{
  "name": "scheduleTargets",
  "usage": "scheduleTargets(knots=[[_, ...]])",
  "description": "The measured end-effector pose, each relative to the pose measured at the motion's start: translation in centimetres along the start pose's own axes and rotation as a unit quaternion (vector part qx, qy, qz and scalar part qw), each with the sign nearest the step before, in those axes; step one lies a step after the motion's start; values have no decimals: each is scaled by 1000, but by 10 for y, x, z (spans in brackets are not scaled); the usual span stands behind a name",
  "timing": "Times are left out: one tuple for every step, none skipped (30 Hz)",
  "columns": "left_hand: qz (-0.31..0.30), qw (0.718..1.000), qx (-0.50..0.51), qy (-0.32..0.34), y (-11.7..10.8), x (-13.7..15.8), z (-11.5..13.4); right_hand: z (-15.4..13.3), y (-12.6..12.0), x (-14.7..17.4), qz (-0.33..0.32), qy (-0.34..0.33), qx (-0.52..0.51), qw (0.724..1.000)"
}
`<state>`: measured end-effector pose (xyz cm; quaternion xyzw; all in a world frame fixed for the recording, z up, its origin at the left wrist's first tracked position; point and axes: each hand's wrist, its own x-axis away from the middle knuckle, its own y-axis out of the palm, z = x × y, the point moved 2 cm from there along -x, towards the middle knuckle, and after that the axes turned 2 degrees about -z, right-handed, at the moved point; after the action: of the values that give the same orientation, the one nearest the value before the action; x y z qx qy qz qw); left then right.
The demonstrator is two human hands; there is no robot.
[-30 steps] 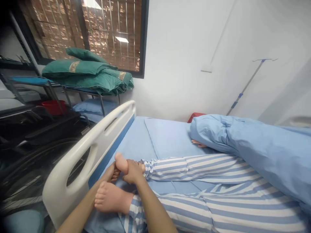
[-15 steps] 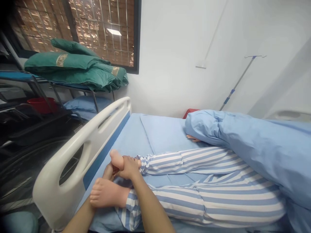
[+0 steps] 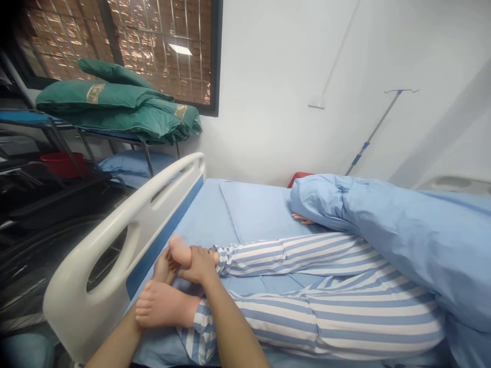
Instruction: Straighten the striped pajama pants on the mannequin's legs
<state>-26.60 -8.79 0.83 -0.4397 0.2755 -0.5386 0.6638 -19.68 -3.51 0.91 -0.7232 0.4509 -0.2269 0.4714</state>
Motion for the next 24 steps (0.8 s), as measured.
scheduleTargets(knots=[[52,994,-29,-93,6,12,3,0,0,0,2,1,-1,1000],[129,968,-63,-206,10,23,3,0,0,0,3,2,-2,1000],[197,933,-92,-287,11,32,4,0,0,0,3,2,-3,1000],[256,896,-118,-342,12,38,4,0,0,0,5,3,-3,1000],[299,871,-137,-365,11,41,5,0,0,0,6,3,-3,1000],[323,862,-148,-361,10,40,4,0,0,0,8,3,-2,1000],[337,858,-154,-355,9,38,4,0,0,0,10,2,-1,1000],[345,856,-158,-352,8,36,2,0,0,0,10,1,1,1000],[349,854,-160,-350,8,34,1,0,0,0,9,1,3,1000],[349,854,-160,-350,9,32,-1,0,-1,0,6,1,4,1000],[344,856,-159,-352,10,31,-2,0,-1,1,2,2,3,1000],[331,860,-157,-354,12,30,-3,0,-1,1,0,3,1,1000],[304,871,-156,-353,15,30,-5,0,-2,1,-2,4,-3,1000],[259,891,-155,-340,19,28,-5,0,-2,1,-1,3,-7,1000],[201,915,-152,-314,23,27,-5,0,-2,0,1,1,-11,1000],[137,940,-148,-276,27,25,-5,0,-2,0,4,-1,-15,1000],[79,958,-144,-237,30,24,-4,1,-2,0,6,-3,-19,1000],[38,967,-141,-210,32,23,-2,1,-2,0,9,-3,-20,1000],[22,968,-144,-202,31,24,-1,1,-1,0,10,0,-20,1000],[29,963,-153,-219,29,24,0,1,-1,0,10,1,-19,1000],[50,952,-165,-251,25,26,1,1,0,0,10,2,-16,1000],[72,939,-177,-286,20,28,2,1,0,1,10,1,-13,1000],[89,927,-186,-314,16,30,3,1,0,1,10,0,-11,1000],[100,919,-190,-331,12,32,5,1,0,1,9,-2,-11,1000]])
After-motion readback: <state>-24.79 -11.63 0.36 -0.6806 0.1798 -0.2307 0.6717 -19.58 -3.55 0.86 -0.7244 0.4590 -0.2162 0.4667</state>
